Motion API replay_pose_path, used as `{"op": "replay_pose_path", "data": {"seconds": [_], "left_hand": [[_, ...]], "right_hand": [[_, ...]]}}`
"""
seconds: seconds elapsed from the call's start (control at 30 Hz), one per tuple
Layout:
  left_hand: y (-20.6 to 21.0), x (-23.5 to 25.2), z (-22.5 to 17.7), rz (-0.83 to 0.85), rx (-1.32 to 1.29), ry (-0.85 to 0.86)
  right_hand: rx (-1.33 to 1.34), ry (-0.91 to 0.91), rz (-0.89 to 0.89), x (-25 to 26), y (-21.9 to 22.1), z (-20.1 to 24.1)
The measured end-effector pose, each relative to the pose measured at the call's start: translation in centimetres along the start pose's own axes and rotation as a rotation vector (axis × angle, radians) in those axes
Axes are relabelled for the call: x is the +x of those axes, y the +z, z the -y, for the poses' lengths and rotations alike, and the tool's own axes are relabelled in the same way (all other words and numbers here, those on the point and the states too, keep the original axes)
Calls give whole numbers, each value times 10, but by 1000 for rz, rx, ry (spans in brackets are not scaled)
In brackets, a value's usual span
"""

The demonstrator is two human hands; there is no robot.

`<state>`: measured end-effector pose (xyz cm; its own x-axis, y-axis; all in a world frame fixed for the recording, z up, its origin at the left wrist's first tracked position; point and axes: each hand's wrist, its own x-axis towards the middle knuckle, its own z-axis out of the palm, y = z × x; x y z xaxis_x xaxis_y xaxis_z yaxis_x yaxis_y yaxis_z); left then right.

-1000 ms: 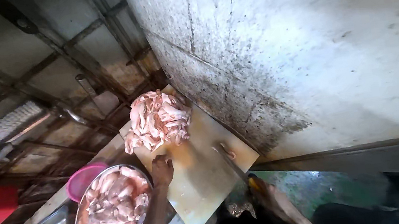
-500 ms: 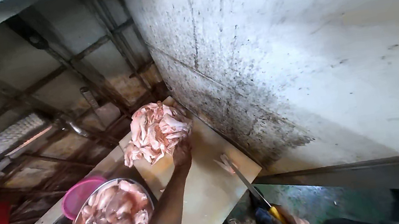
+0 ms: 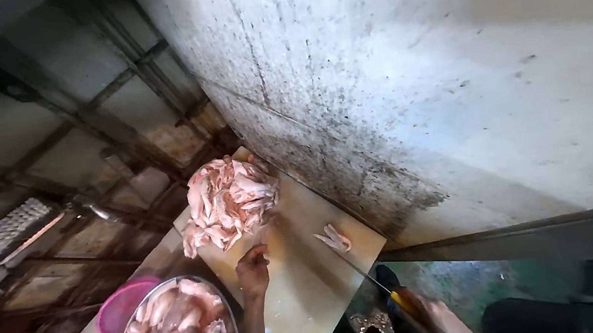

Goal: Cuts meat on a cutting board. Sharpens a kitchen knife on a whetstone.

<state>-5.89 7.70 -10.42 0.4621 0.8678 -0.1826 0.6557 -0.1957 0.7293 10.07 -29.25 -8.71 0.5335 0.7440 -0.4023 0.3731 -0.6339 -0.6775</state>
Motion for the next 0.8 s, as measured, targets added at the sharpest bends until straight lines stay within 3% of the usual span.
{"op": "replay_pose_path", "data": {"seconds": [0.07, 0.13, 0.2, 0.23, 0.33, 0.43, 0.57, 0.8], "left_hand": [[-2, -8, -15, 39, 401, -144], [4, -8, -20, -52, 591, -127], [11, 1, -27, -166, 577, 53], [14, 8, -36, -147, 558, 103], [29, 33, -66, 50, 556, 63], [54, 59, -69, 189, 593, 41], [77, 76, -61, 185, 683, 90], [74, 61, -64, 241, 796, 64]], "right_hand": [[-26, -9, 17, 1, -1, 2], [-52, -21, 29, 1, -4, 3], [-64, -25, 30, 0, -5, 0], [-61, -25, 25, -1, -6, -2], [-62, -24, 12, -5, -6, -8], [-64, -16, 17, -8, -8, -8], [-68, 26, 9, -16, -13, -6], [-41, 62, -46, -24, -15, -16]]}}
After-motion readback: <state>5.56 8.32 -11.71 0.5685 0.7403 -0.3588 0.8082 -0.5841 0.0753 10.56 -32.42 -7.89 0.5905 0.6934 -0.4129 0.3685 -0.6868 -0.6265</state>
